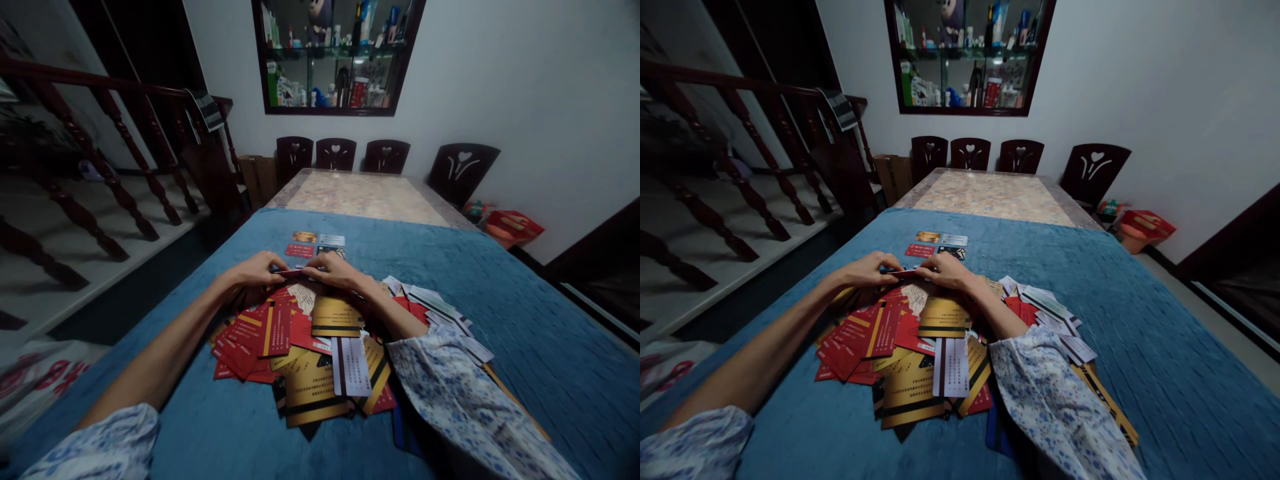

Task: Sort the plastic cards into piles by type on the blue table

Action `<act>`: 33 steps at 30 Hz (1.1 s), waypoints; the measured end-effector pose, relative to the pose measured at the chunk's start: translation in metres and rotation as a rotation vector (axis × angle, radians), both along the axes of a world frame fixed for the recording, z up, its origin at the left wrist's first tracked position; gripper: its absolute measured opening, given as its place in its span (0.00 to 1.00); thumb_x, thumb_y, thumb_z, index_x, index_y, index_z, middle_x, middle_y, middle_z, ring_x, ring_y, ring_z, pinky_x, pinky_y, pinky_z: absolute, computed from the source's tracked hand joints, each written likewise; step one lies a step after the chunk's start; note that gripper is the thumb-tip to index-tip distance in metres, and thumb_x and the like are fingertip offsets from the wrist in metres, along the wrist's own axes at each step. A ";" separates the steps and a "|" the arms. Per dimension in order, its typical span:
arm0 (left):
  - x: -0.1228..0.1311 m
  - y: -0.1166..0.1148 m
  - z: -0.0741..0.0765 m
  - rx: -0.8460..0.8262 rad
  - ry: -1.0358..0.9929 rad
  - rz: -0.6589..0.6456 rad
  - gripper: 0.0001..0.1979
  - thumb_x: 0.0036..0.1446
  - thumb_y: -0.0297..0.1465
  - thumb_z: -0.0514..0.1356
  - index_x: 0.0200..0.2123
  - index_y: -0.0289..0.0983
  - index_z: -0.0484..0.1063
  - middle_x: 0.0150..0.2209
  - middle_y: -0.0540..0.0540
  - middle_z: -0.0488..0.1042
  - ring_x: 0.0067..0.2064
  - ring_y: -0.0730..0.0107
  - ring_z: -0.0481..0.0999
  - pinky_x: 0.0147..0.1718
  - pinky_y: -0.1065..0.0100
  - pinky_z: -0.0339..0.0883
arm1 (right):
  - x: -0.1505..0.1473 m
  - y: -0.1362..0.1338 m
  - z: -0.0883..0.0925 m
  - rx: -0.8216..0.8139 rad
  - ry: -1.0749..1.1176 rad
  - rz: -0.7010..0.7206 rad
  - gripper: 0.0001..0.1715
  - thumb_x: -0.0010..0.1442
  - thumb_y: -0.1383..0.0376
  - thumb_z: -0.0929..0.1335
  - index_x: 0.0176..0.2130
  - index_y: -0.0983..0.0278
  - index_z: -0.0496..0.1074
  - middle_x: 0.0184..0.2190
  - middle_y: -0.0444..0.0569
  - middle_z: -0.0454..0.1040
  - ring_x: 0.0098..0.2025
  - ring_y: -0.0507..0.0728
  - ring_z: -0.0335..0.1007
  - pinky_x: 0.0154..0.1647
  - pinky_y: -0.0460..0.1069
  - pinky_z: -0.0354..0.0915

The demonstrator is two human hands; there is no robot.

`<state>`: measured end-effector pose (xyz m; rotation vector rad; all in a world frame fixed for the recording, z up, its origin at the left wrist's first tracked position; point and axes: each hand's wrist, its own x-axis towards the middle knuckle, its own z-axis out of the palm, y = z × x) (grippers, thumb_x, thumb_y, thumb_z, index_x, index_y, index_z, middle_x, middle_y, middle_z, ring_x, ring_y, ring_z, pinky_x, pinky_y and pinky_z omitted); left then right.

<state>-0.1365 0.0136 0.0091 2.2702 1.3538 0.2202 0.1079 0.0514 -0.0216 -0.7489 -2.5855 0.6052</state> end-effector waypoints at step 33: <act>0.013 0.004 -0.012 0.296 -0.064 0.038 0.16 0.59 0.34 0.57 0.41 0.36 0.83 0.38 0.45 0.81 0.41 0.64 0.75 0.46 0.67 0.68 | -0.002 -0.002 -0.008 0.171 0.034 -0.121 0.09 0.60 0.71 0.67 0.39 0.65 0.77 0.35 0.50 0.78 0.37 0.55 0.69 0.39 0.46 0.58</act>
